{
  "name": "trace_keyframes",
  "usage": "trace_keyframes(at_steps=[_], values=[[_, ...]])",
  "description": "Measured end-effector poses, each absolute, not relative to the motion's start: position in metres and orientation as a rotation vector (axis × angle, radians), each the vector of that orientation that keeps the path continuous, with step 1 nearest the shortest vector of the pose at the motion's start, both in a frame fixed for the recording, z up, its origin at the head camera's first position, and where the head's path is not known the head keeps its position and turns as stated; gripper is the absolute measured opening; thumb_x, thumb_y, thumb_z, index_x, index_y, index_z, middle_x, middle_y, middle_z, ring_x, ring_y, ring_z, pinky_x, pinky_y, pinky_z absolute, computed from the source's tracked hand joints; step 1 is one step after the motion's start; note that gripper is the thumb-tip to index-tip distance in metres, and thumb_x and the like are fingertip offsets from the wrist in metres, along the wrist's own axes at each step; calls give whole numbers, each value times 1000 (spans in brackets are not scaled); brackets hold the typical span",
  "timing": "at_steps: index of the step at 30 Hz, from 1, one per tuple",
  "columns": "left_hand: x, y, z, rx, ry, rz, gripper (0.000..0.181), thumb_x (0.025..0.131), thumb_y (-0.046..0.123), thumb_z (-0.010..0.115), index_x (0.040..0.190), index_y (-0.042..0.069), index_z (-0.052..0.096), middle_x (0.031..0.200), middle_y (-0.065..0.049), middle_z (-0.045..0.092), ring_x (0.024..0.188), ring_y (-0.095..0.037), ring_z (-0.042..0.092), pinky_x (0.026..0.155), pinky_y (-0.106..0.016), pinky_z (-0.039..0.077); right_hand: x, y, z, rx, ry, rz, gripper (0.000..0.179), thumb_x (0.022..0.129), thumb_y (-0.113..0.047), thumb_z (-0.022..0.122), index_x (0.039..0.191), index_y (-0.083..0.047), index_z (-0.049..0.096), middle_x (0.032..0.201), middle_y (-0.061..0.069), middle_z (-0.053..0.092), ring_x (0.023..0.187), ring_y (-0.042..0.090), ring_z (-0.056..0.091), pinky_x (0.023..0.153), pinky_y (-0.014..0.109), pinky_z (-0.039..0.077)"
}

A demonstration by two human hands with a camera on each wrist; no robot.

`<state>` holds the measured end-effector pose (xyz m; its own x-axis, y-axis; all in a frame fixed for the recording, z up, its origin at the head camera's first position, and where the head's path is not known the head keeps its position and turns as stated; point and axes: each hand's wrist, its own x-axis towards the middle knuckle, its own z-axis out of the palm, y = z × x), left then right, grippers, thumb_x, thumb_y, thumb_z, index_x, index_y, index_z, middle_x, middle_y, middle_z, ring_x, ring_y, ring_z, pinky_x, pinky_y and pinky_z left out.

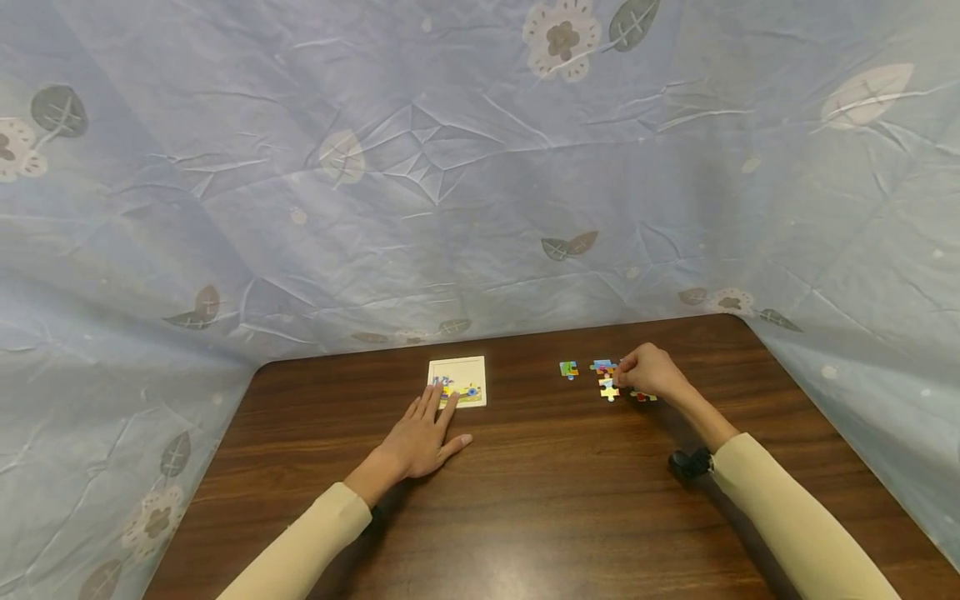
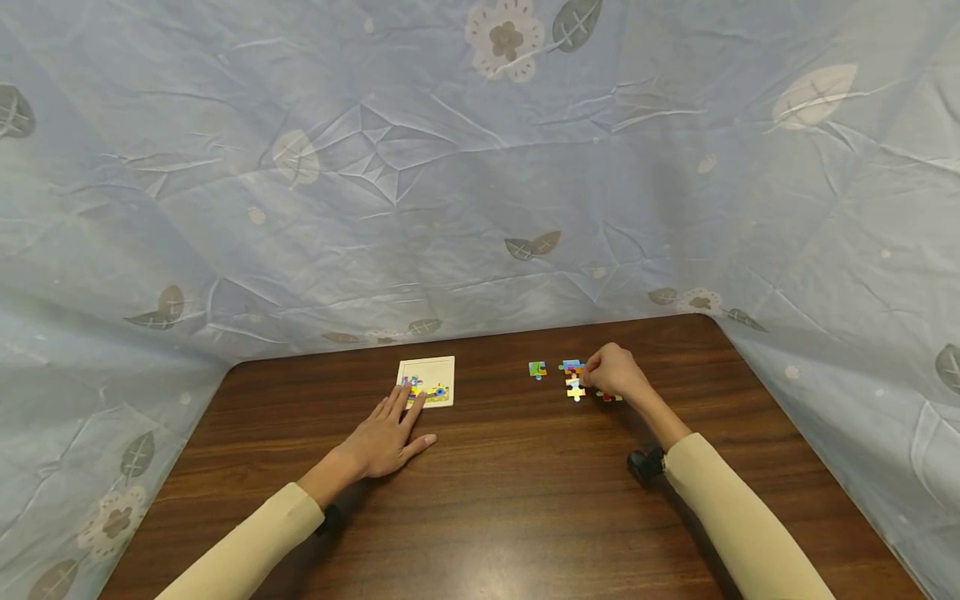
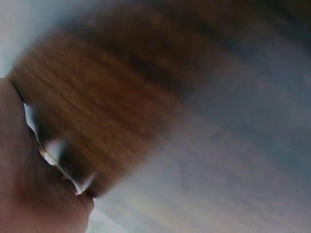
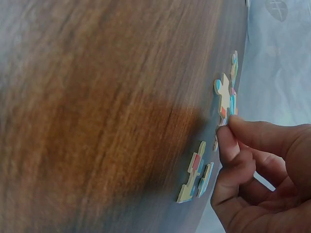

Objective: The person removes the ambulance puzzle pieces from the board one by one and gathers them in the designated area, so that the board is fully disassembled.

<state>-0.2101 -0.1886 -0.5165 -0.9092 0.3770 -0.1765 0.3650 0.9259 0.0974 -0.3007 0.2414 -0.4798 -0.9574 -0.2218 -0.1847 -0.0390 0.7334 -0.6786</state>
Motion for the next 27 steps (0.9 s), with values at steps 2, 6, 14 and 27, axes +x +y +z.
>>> trace_keyframes(at_steps=[2, 6, 14, 27], values=[[-210, -189, -518, 564, 2893, 108, 84, 109, 65, 34, 170, 12, 13, 177, -24, 1, 166, -41, 5, 134, -56, 19, -301, 241, -480, -218, 2692, -1012, 13, 96, -10, 73, 97, -1, 82, 105, 18, 77, 71, 17, 59, 61, 28, 46], [-210, -189, -517, 554, 2886, 99, 86, 108, 67, 32, 171, 13, 10, 177, -24, -1, 166, -40, 3, 135, -56, 18, -302, 241, -479, -237, 2700, -968, 14, 96, -11, 72, 96, -2, 82, 108, 21, 78, 59, 14, 59, 57, 28, 46], [-211, -190, -517, 564, 2889, 92, 86, 108, 69, 28, 171, 13, 9, 177, -23, -2, 166, -39, 2, 135, -55, 18, -302, 239, -478, -271, 2722, -955, 13, 96, -10, 73, 92, -1, 82, 102, 19, 79, 52, 13, 56, 52, 27, 42], [-211, -189, -517, 562, 2887, 101, 86, 108, 68, 30, 171, 13, 10, 177, -23, -2, 166, -39, 3, 135, -55, 19, -303, 240, -480, -278, 2732, -915, 12, 92, -10, 75, 82, -5, 82, 79, 5, 76, 55, 10, 52, 56, 27, 43]])
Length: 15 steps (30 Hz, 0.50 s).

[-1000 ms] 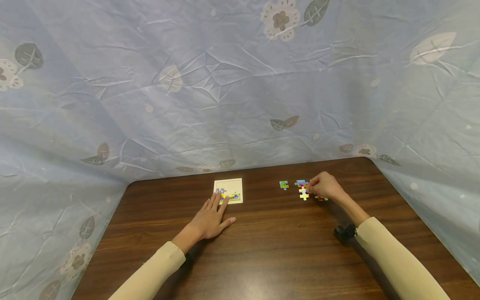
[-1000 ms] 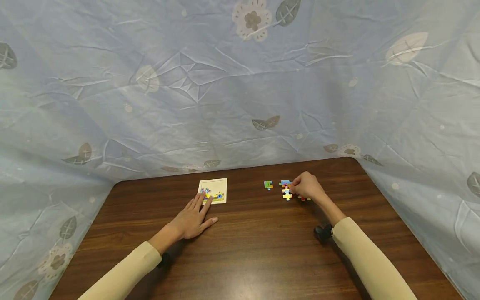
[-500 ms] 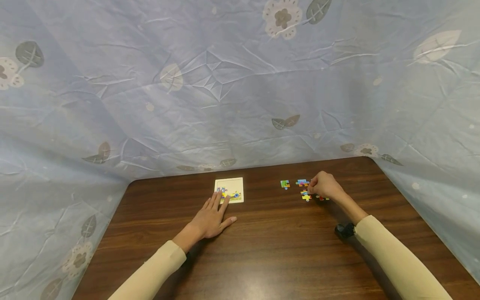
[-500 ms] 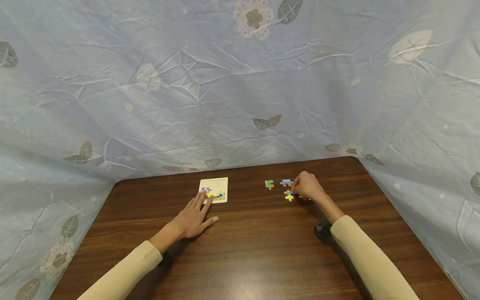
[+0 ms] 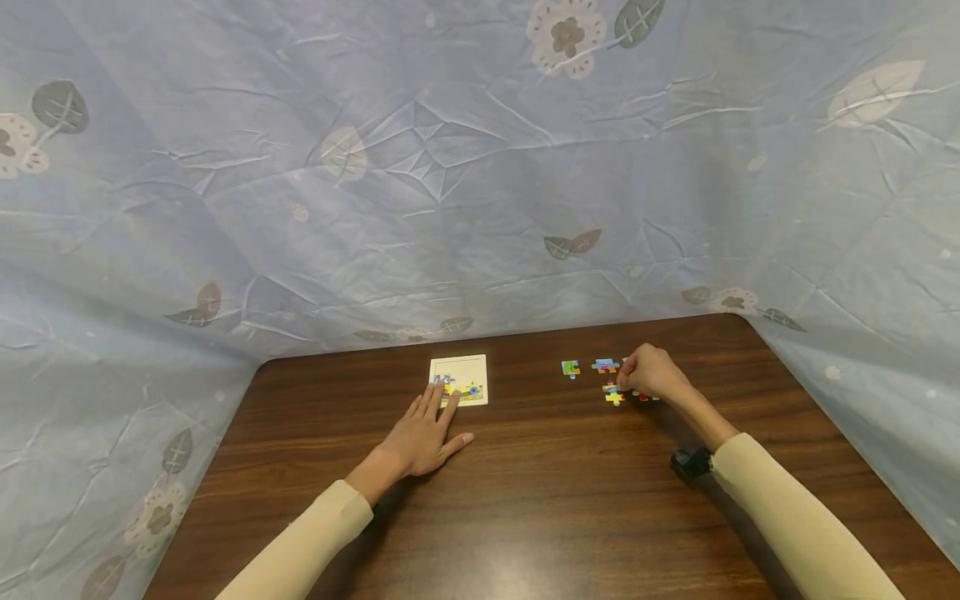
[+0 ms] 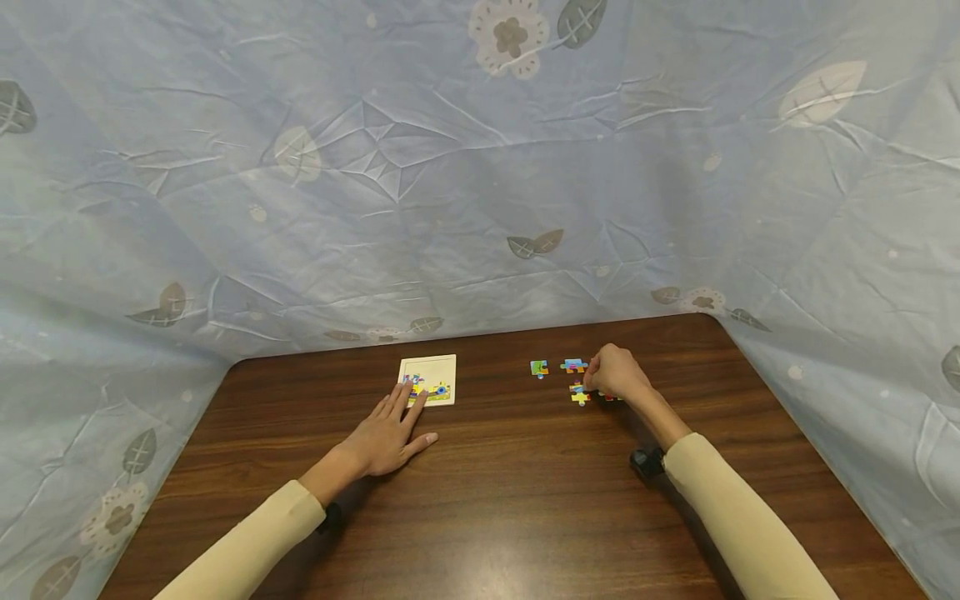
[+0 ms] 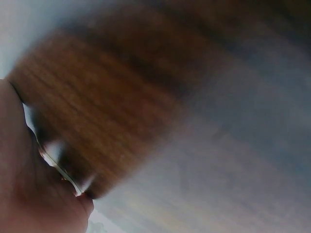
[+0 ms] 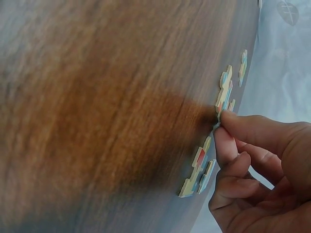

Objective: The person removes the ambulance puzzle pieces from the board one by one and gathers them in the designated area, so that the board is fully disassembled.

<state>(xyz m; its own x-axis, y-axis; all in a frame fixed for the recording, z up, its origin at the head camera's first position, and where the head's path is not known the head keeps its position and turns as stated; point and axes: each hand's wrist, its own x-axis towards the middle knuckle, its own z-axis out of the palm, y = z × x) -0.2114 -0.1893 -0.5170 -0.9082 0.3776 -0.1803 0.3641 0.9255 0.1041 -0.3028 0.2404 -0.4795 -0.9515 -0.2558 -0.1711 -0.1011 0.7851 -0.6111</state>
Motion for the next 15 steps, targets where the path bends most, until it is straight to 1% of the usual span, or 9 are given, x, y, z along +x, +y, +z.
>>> trace_keyframes(at_steps=[4, 8, 10, 12, 15], values=[[-210, -188, -514, 553, 2888, 81, 86, 108, 69, 28, 171, 13, 10, 177, -22, -1, 166, -39, 4, 135, -55, 20, -303, 241, -480, -280, 2736, -913, 12, 91, -10, 76, 82, -6, 82, 83, 5, 77, 57, 11, 52, 58, 28, 44], [-210, -188, -513, 552, 2892, 72, 86, 107, 70, 28, 171, 13, 11, 177, -22, 0, 166, -39, 4, 135, -55, 20, -302, 241, -476, -294, 2735, -913, 14, 92, -9, 73, 83, -5, 83, 91, 10, 80, 56, 10, 50, 56, 26, 42], [-210, -188, -514, 550, 2890, 74, 86, 107, 70, 28, 171, 14, 10, 178, -22, 0, 166, -39, 4, 135, -55, 19, -303, 240, -472, -300, 2744, -918, 14, 93, -9, 73, 86, -4, 83, 97, 14, 81, 59, 12, 52, 55, 27, 43], [-210, -188, -514, 546, 2885, 74, 86, 107, 70, 28, 171, 14, 10, 178, -22, -1, 167, -38, 4, 135, -55, 19, -305, 238, -466, -306, 2763, -927, 14, 95, -10, 72, 89, -4, 84, 101, 16, 82, 65, 14, 57, 57, 28, 45], [-210, -188, -513, 541, 2881, 75, 86, 107, 70, 28, 171, 15, 10, 178, -22, -1, 167, -38, 3, 135, -55, 20, -309, 231, -455, -334, 2797, -939, 16, 98, -13, 71, 94, -4, 84, 102, 15, 82, 79, 18, 65, 65, 29, 50]])
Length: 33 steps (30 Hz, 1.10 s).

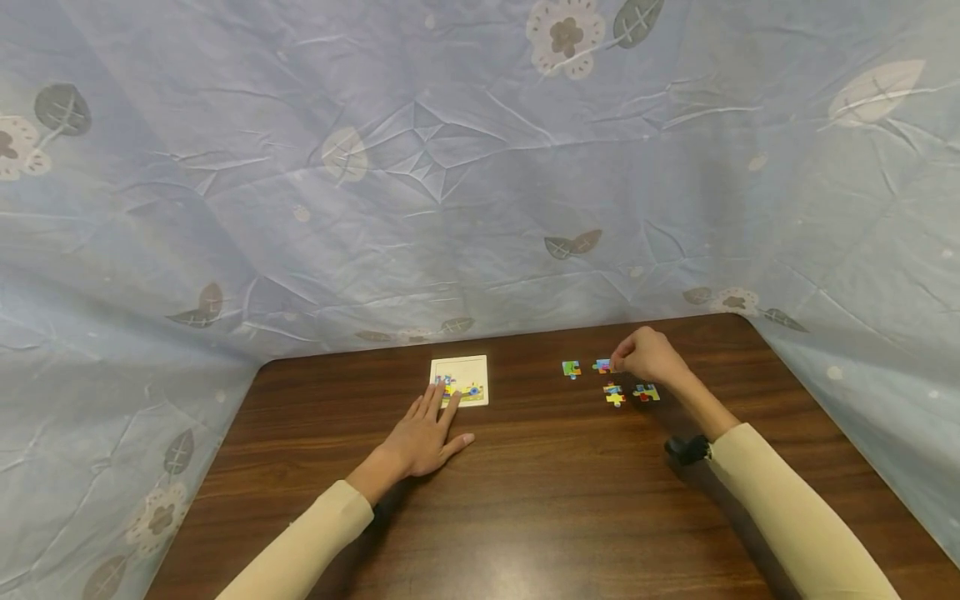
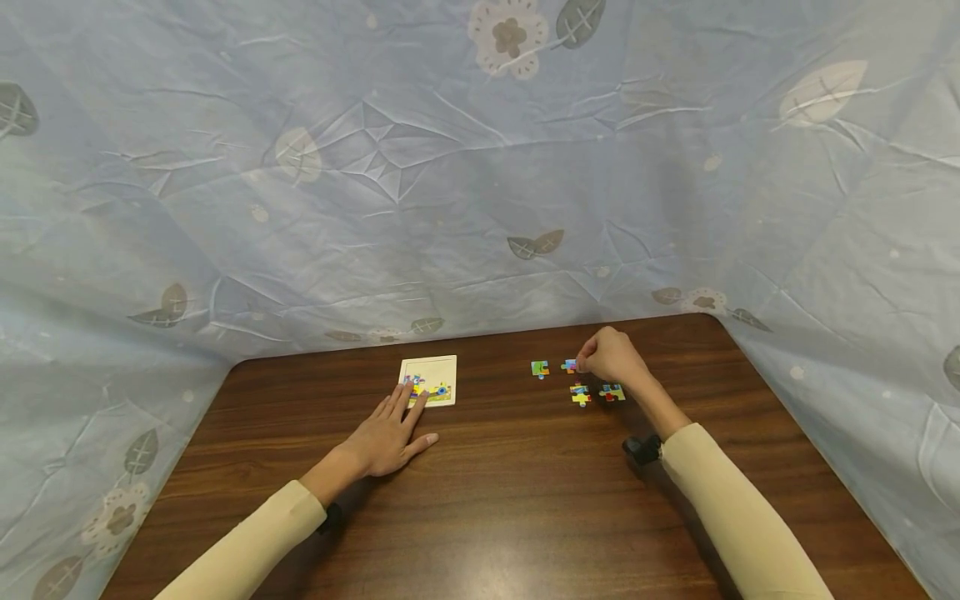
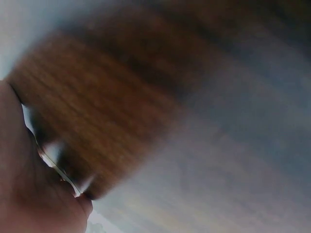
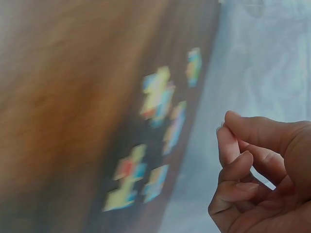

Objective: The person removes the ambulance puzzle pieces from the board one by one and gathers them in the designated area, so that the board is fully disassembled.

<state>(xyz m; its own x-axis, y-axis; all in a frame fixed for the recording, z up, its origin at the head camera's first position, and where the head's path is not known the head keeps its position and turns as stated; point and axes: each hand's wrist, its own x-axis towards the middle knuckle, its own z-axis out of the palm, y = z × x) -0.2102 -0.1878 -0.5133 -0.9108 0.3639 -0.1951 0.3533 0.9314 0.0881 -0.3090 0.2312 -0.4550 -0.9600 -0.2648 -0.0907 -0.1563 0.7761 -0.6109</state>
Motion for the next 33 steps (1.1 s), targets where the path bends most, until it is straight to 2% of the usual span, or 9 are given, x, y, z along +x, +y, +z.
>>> trace_keyframes(at_steps=[2, 7, 13, 17, 20, 23, 28, 33], values=[[-210, -187, -513, 541, 2876, 68, 87, 107, 70, 28, 171, 14, 9, 178, -22, -1, 166, -38, 3, 135, -55, 20, -311, 224, -448, -345, 2811, -958, 17, 99, -15, 70, 96, -5, 84, 103, 13, 82, 80, 19, 66, 65, 30, 51], [-211, -187, -513, 550, 2875, 72, 86, 108, 68, 30, 171, 13, 10, 177, -22, -2, 166, -39, 4, 135, -55, 20, -314, 203, -433, -382, 2813, -1039, 18, 98, -17, 70, 99, -5, 84, 108, 15, 81, 66, 16, 55, 58, 29, 46], [-211, -187, -512, 560, 2880, 64, 87, 107, 70, 29, 171, 13, 9, 177, -23, -1, 166, -40, 4, 135, -56, 20, -313, 177, -424, -409, 2770, -1132, 16, 97, -20, 73, 96, -9, 84, 113, 17, 79, 68, 15, 51, 61, 28, 45], [-211, -189, -512, 554, 2883, 60, 88, 107, 71, 28, 171, 14, 9, 177, -22, -1, 166, -39, 4, 135, -55, 19, -314, 161, -424, -445, 2745, -1174, 17, 98, -21, 74, 97, -8, 84, 113, 17, 80, 73, 20, 60, 64, 28, 49], [-211, -190, -513, 550, 2885, 44, 87, 107, 71, 27, 171, 15, 9, 178, -21, -2, 166, -39, 4, 135, -54, 20, -315, 150, -424, -468, 2731, -1196, 19, 99, -24, 73, 100, -9, 84, 113, 15, 80, 88, 26, 72, 71, 31, 56], [-212, -191, -512, 550, 2879, 58, 87, 107, 71, 27, 171, 16, 7, 178, -21, -4, 166, -39, 2, 135, -55, 19, -317, 137, -424, -492, 2720, -1213, 21, 99, -27, 72, 103, -10, 84, 110, 12, 81, 98, 29, 75, 77, 34, 60], [-213, -190, -509, 538, 2864, 108, 88, 107, 71, 29, 171, 17, 4, 177, -21, -7, 166, -39, -1, 135, -55, 17, -320, 111, -425, -560, 2706, -1241, 23, 99, -28, 72, 102, -9, 84, 101, 10, 81, 89, 23, 72, 72, 32, 58], [-211, -189, -508, 521, 2860, 113, 88, 106, 71, 30, 171, 17, 5, 177, -22, -5, 166, -40, 1, 135, -55, 18, -319, 80, -429, -585, 2677, -1251, 21, 99, -29, 73, 97, -10, 84, 97, 7, 79, 88, 21, 70, 72, 31, 57]])
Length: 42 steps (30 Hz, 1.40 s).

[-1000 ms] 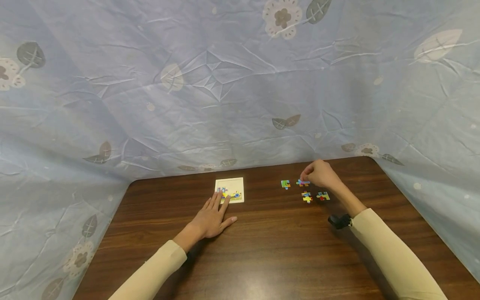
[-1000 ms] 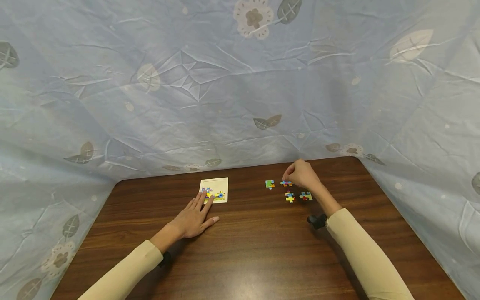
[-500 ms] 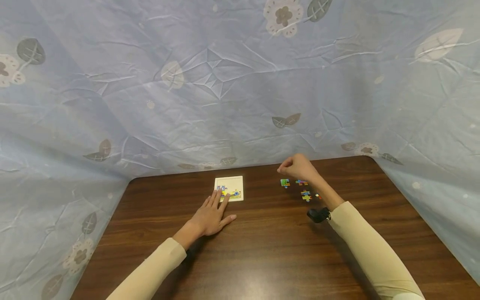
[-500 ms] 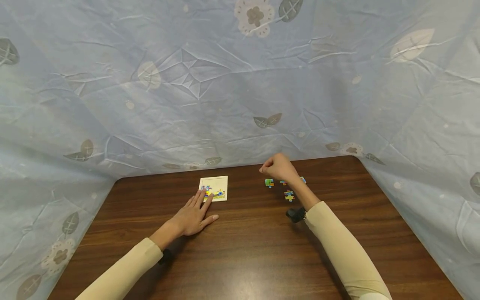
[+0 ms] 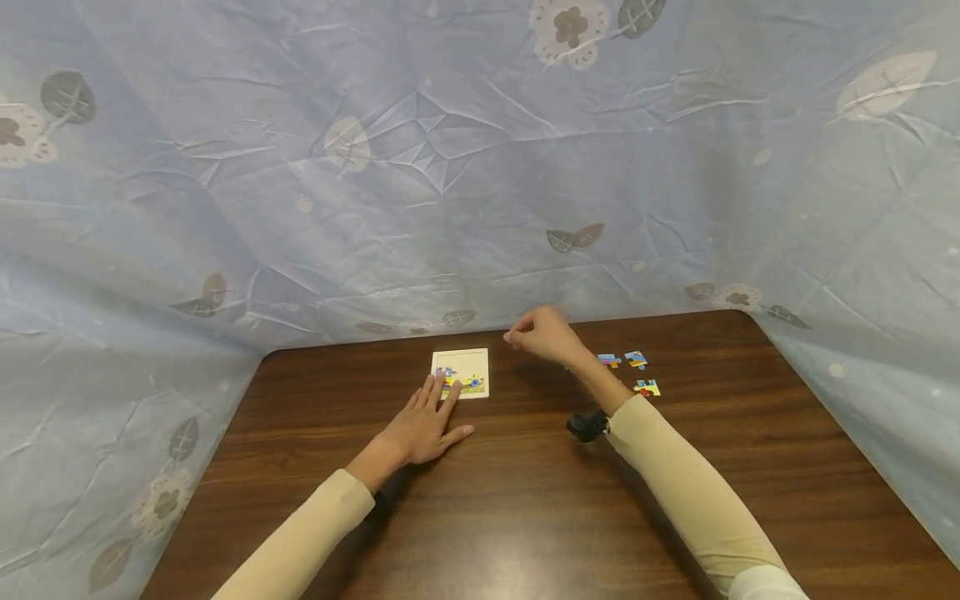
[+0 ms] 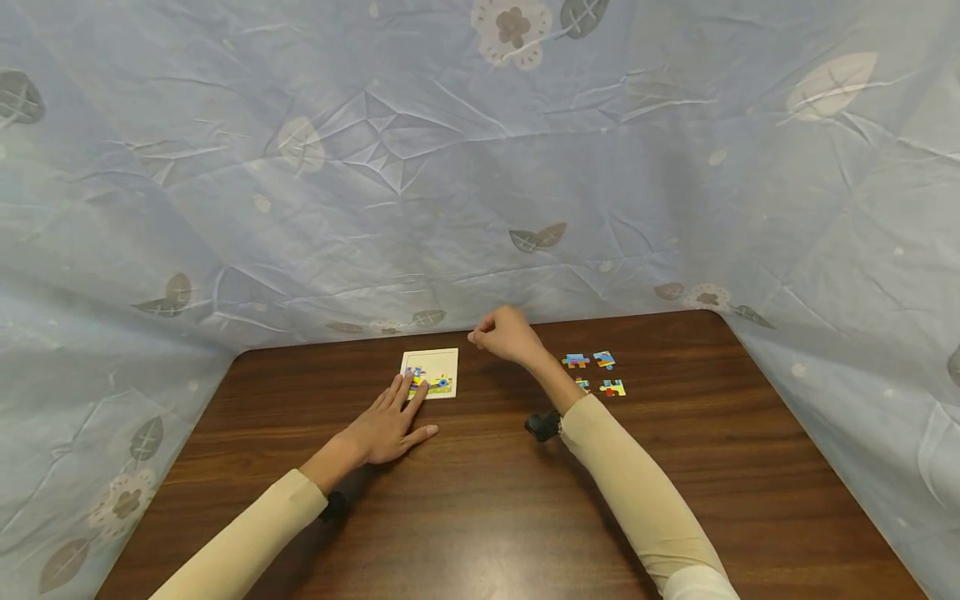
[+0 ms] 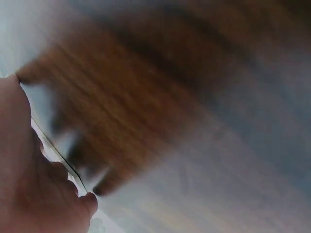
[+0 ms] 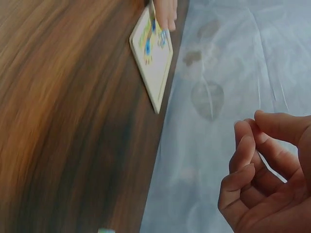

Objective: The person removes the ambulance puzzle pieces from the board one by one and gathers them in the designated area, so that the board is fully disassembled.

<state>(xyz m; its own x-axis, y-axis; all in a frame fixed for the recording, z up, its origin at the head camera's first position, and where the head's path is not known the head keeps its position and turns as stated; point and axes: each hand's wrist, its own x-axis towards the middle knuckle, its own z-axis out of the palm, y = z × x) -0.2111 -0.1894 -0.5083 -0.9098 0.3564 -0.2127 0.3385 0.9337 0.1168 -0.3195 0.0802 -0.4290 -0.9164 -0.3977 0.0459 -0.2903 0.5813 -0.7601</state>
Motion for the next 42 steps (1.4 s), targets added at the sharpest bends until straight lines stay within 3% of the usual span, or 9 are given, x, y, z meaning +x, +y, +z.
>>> trace_keyframes(at_steps=[9, 15, 19, 24, 31, 42], values=[[-197, -191, -502, 540, 2884, 140, 89, 107, 69, 33, 169, 7, 17, 177, -23, 6, 165, -42, 10, 134, -58, 21, -323, 24, -450, -736, 2567, -1242, 22, 101, -24, 69, 100, -7, 83, 98, 16, 80, 82, 30, 71, 63, 26, 52], [-191, -193, -500, 598, 2872, 119, 90, 107, 70, 30, 169, 6, 18, 178, -18, 10, 166, -35, 12, 134, -57, 19, -329, -9, -471, -764, 2550, -1208, 20, 100, -19, 70, 101, -3, 82, 96, 14, 81, 72, 17, 65, 62, 23, 51], [-189, -193, -500, 631, 2852, 126, 89, 107, 70, 30, 169, 6, 18, 178, -14, 12, 166, -32, 14, 134, -58, 18, -329, -23, -484, -695, 2578, -1207, 15, 98, -18, 72, 98, -7, 82, 97, 8, 81, 71, 12, 63, 64, 23, 53], [-187, -193, -501, 650, 2830, 144, 86, 108, 67, 31, 169, 7, 19, 178, -12, 12, 166, -30, 14, 134, -59, 17, -330, -34, -496, -601, 2650, -1206, 11, 95, -16, 75, 97, -7, 80, 99, 9, 80, 79, 16, 68, 70, 26, 57], [-185, -194, -504, 648, 2809, 116, 87, 108, 67, 32, 169, 7, 15, 179, -14, 5, 167, -32, 8, 135, -57, 18, -329, -38, -507, -548, 2666, -1179, 20, 95, -18, 78, 108, -3, 78, 110, 12, 79, 94, 23, 73, 86, 36, 63], [-192, -195, -503, 656, 2838, 73, 94, 106, 71, 35, 169, 4, 16, 178, -17, 8, 166, -34, 13, 134, -57, 21, -330, -38, -508, -513, 2667, -1187, 8, 92, -15, 78, 94, -8, 80, 98, 8, 79, 83, 19, 69, 76, 29, 60]])
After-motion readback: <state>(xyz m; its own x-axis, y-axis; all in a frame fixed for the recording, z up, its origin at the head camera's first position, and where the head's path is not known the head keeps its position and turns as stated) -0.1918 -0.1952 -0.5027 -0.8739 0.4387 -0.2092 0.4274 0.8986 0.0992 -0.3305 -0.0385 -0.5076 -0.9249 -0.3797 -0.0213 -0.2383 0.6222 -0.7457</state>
